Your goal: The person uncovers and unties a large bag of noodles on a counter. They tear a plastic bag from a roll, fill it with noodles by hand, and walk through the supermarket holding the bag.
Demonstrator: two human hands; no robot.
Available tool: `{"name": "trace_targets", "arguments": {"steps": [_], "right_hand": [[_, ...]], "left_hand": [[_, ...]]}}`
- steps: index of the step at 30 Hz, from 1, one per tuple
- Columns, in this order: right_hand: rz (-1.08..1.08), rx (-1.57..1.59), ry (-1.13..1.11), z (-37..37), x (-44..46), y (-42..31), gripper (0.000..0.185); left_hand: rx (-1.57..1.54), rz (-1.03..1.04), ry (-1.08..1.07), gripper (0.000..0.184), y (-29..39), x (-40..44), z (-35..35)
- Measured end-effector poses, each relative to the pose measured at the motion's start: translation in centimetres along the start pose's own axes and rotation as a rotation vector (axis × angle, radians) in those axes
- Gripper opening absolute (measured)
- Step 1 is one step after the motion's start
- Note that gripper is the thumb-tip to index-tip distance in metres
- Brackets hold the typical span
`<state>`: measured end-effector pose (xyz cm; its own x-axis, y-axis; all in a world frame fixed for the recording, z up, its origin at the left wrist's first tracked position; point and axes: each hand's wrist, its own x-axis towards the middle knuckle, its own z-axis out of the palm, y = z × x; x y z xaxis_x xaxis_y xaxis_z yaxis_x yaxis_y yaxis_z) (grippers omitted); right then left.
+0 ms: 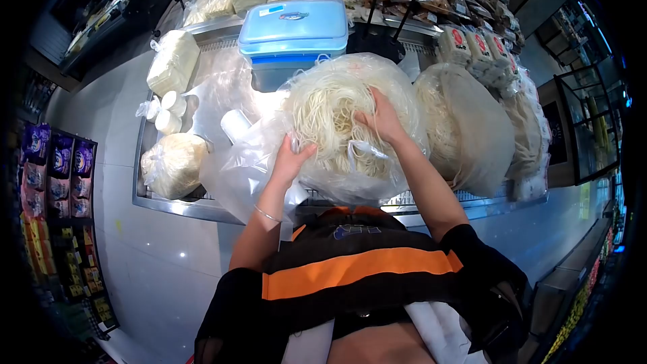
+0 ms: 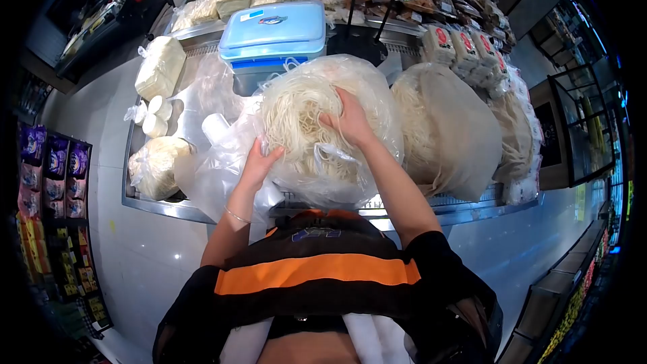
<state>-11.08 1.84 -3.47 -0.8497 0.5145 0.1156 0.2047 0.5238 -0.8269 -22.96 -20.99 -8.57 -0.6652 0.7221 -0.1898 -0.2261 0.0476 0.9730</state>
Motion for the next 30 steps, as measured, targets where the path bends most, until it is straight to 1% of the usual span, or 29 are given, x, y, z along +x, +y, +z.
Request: {"name": "trace_targets", "arguments": {"steps": [1,3,4,6,7,9,10,11,13,14,15,16,17,18,19,20,21,23,24,25,27,29,30], "right_hand": [[0.005,0.006,-0.001,-0.6,-0.4,-1.6,0.089],[-0.075,0.051,-0.061,-1.6,-1.2,-3.6,0.1],[-0.081,0.048,-0.061,-1.9,-1.5,-4.0,0.1],[0.044,0.287,-0.295,-2.7,-2.6,-4.2,0.113],[0.043,0.286,-0.296,-3.0,-3.0,-3.9,0.113],[0.081,1.011,-0.336,-3.6,-4.0,-3.2,0.115],[0.092,1.037,-0.357,-4.5,-5.0,-6.2,0.118],[0.092,1.036,-0.358,-3.7,-5.8,-6.2,0.118],[0.022,0.018,-0.159,-2.1,-6.7,-5.8,0.12],[0.043,-0.2,-0.078,-1.3,-6.7,-5.8,0.116],[0.048,-0.195,-0.075,-1.2,-6.0,-5.1,0.116],[0.062,-0.126,-0.038,-1.1,-4.6,-4.1,0.11],[0.071,-0.055,0.006,-1.2,-3.2,-3.3,0.105],[0.07,-0.045,0.022,-1.3,-2.0,-2.5,0.105],[0.147,-0.041,-0.02,-1.6,-0.9,-1.8,0.098],[0.221,-0.038,-0.06,-2.0,-0.5,-1.2,0.091],[0.219,-0.031,-0.042,-2.3,-0.7,-1.0,0.091],[0.122,0.094,0.105,-2.6,-1.7,-0.8,0.074],[0.119,0.096,0.101,-2.9,-2.5,-0.8,0.074],[0.091,0.233,0.169,-3.4,-3.3,-0.6,0.071],[0.034,0.485,0.256,-4.5,-4.8,0.0,0.068],[0.003,0.686,0.346,-5.4,-6.1,0.2,0.068],[-0.003,0.776,0.41,-5.9,-6.4,-0.2,0.068]], "left_hand": [[0.005,-0.006,0.0,0.058,0.2,-0.2,0.0],[0.013,-0.038,-0.062,0.056,1.2,-0.6,0.5],[0.011,-0.032,-0.06,0.056,1.2,-0.8,1.2],[0.033,0.05,-0.11,0.053,0.9,-1.8,3.3],[0.032,0.051,-0.109,0.053,1.2,-2.3,4.3],[0.431,0.186,-0.064,0.052,1.7,-3.3,6.0],[0.431,0.184,-0.063,0.052,0.6,-3.6,6.5],[0.372,0.217,-0.084,0.051,-1.2,-3.6,7.0],[0.312,0.252,-0.102,0.051,-1.9,-3.6,7.4],[0.232,0.122,-0.157,0.051,-1.8,-3.8,7.6],[0.154,-0.011,-0.213,0.051,-1.6,-4.1,7.7],[0.164,-0.017,-0.219,0.051,-1.3,-4.0,7.6],[0.283,0.051,-0.259,0.047,-0.7,-3.2,7.4],[0.402,0.123,-0.298,0.042,0.0,-2.7,7.0],[0.42,0.129,-0.31,0.042,0.8,-2.8,6.3],[0.441,0.116,-0.24,0.043,1.9,-2.7,5.4],[0.456,0.104,-0.168,0.045,3.2,-2.7,4.3],[0.2,-0.115,-0.146,0.048,6.9,-3.5,1.2],[0.058,-0.103,-0.161,0.047,7.1,-3.5,-1.8],[-0.089,-0.092,-0.169,0.047,7.3,-3.6,-4.8],[-0.184,-0.104,-0.012,0.044,10.6,-4.7,-7.9],[-0.255,-0.068,0.052,0.04,12.7,-5.2,-10.8],[-0.218,-0.049,0.045,0.039,13.8,-5.2,-11.5]]}}
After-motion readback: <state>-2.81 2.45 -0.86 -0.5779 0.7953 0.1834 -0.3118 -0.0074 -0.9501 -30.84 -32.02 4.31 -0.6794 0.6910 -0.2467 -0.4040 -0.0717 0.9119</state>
